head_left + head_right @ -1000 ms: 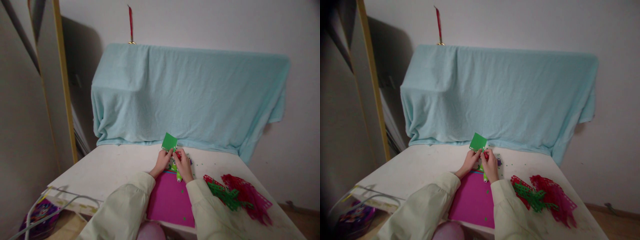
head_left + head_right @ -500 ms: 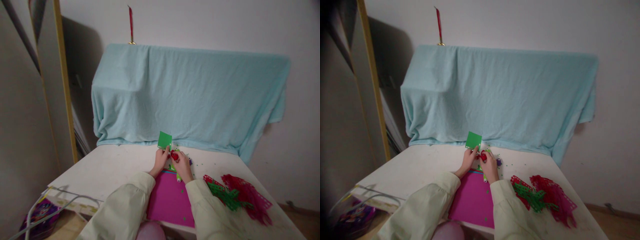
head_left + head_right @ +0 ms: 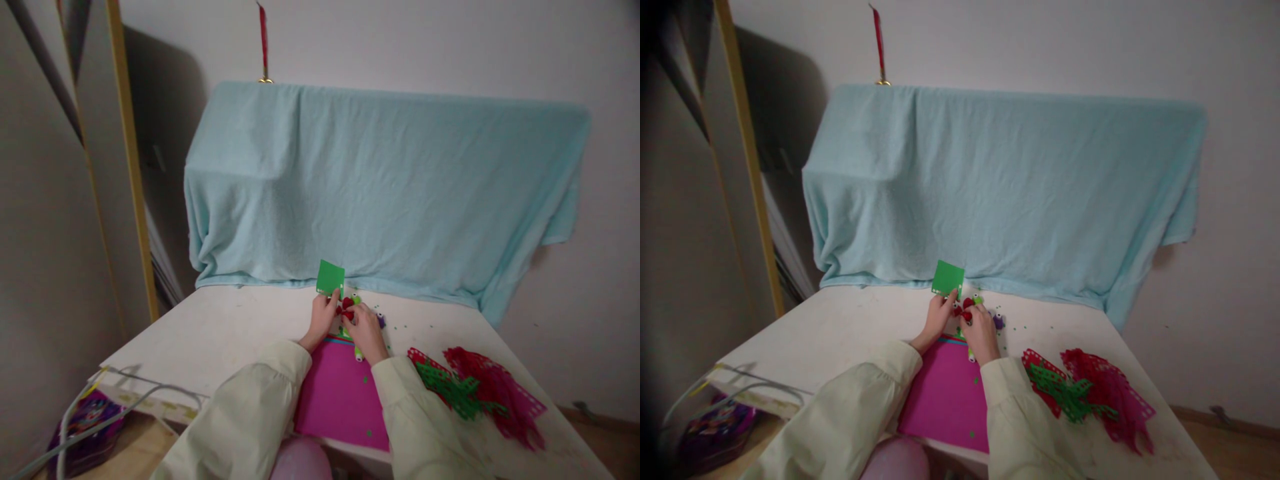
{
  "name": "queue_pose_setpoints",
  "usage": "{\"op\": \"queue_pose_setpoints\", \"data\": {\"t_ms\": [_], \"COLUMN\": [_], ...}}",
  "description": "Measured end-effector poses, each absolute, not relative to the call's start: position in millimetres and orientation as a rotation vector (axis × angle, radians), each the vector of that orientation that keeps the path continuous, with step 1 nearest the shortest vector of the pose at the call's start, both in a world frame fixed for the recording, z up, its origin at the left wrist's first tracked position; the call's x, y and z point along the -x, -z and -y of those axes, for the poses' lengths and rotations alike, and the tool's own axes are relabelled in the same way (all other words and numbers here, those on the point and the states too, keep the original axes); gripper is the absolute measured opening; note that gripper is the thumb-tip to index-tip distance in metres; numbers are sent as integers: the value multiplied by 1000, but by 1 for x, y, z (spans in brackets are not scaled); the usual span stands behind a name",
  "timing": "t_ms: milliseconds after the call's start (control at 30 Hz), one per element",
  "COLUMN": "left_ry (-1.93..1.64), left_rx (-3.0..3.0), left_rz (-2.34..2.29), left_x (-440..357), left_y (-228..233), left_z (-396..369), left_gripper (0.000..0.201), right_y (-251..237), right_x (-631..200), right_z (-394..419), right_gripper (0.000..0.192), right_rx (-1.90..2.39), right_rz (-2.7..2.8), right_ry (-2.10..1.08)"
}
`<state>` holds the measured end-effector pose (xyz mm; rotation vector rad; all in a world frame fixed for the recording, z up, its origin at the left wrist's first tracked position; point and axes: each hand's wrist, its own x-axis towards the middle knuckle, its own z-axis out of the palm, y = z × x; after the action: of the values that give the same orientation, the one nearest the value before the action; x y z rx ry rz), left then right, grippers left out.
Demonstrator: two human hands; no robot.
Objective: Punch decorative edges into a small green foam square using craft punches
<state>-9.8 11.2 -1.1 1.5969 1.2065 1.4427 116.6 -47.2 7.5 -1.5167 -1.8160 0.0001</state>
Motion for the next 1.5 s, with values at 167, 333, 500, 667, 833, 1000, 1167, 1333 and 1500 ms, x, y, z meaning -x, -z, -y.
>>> {"op": "queue_pose_setpoints", "data": {"t_ms": [167,333,500,667,833,1000,1167,1333,1500], "left_ry": [-1454,-1420,-1453,-1470,-1491,-1517,-1489,-1453,-1453], "left_rx": [-1612,-1607,-1604,-1566,-1452,-1367,-1385,-1422,-1425], "left_rz": [-1214,-1226,-1202,-1193,-1255,-1295,-1234,-1231,-1222], "left_x": [11,11,9,11,20,23,21,19,15], "left_y": [1,0,0,0,2,8,8,7,5], "left_z": [-10,-9,-9,-9,-17,-24,-22,-21,-19], "left_gripper": [49,52,52,50,49,45,43,42,39], "right_y": [-8,-10,-11,-15,-23,-23,-21,-25,-29], "right_x": [-118,-121,-122,-121,-130,-147,-151,-140,-129], "right_z": [47,48,50,52,51,48,46,51,59], "right_gripper": [10,10,11,18,31,40,36,26,22], "right_rx": [1547,1574,1578,1511,1427,1430,1459,1532,1576], "right_rz": [1833,1845,1852,1754,1509,1282,1270,1414,1596], "right_ry": [24,37,41,8,-78,-307,-260,-6,225]}}
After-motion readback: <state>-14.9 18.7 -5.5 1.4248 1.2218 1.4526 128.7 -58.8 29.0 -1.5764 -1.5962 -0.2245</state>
